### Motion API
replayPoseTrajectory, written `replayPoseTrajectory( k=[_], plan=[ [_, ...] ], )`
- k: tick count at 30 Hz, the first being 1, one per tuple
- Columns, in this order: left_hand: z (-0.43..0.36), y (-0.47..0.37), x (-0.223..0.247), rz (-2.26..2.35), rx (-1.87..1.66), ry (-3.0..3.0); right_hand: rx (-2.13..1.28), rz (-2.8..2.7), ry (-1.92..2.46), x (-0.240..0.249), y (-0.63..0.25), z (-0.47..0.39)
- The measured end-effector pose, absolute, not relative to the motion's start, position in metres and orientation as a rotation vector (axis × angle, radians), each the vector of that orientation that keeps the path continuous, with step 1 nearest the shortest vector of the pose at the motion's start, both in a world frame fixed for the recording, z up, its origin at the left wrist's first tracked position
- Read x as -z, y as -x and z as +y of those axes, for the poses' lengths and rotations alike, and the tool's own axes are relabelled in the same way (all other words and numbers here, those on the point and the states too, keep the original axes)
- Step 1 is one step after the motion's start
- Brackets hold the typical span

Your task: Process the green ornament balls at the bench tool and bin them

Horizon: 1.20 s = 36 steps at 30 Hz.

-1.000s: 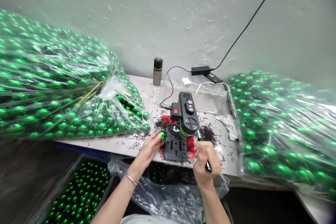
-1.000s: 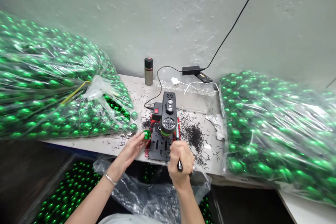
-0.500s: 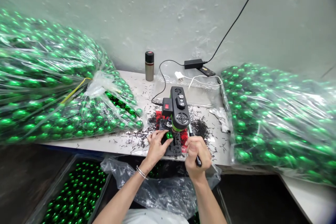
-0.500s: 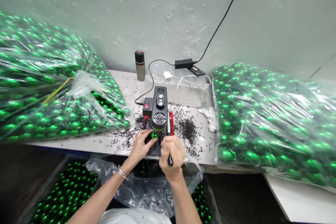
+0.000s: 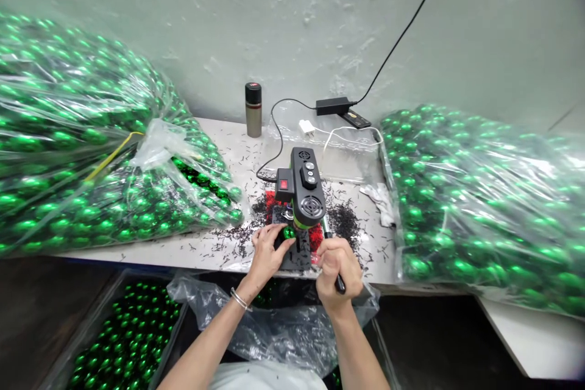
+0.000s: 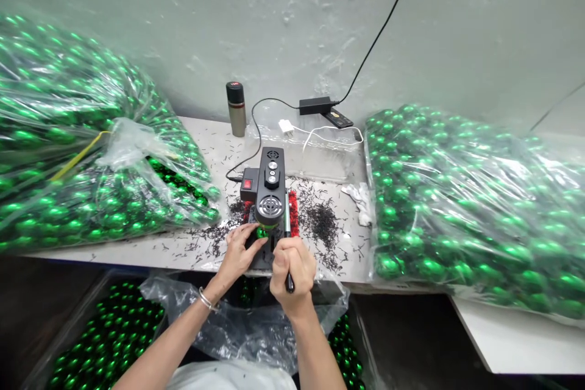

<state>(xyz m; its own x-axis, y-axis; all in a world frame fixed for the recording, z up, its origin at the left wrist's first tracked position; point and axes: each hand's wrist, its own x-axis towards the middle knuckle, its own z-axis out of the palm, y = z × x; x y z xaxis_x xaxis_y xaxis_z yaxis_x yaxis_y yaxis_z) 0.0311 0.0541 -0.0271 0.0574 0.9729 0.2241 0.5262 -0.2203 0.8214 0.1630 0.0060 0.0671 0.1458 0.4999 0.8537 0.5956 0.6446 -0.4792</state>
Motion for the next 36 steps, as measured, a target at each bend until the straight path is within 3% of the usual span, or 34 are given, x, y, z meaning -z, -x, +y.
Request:
replayPoseTrajectory(
  k=[10, 27, 36],
  plan=[
    [0.067, -0.017, 0.034, 1.367, -1.078, -1.631, 0.087, -1.477, 0.953, -0.064, -0.163, 0.007],
    [0.046, -0.032, 0.03, 1.414, -1.111, -2.081, 0.088, -1.484, 0.956, -0.066, -0.161, 0.006],
    [0.05, -0.032, 0.035, 1.382, -1.143, -2.083, 0.131, -1.542, 0.93, -0.03, -0.166, 0.007]
  ],
)
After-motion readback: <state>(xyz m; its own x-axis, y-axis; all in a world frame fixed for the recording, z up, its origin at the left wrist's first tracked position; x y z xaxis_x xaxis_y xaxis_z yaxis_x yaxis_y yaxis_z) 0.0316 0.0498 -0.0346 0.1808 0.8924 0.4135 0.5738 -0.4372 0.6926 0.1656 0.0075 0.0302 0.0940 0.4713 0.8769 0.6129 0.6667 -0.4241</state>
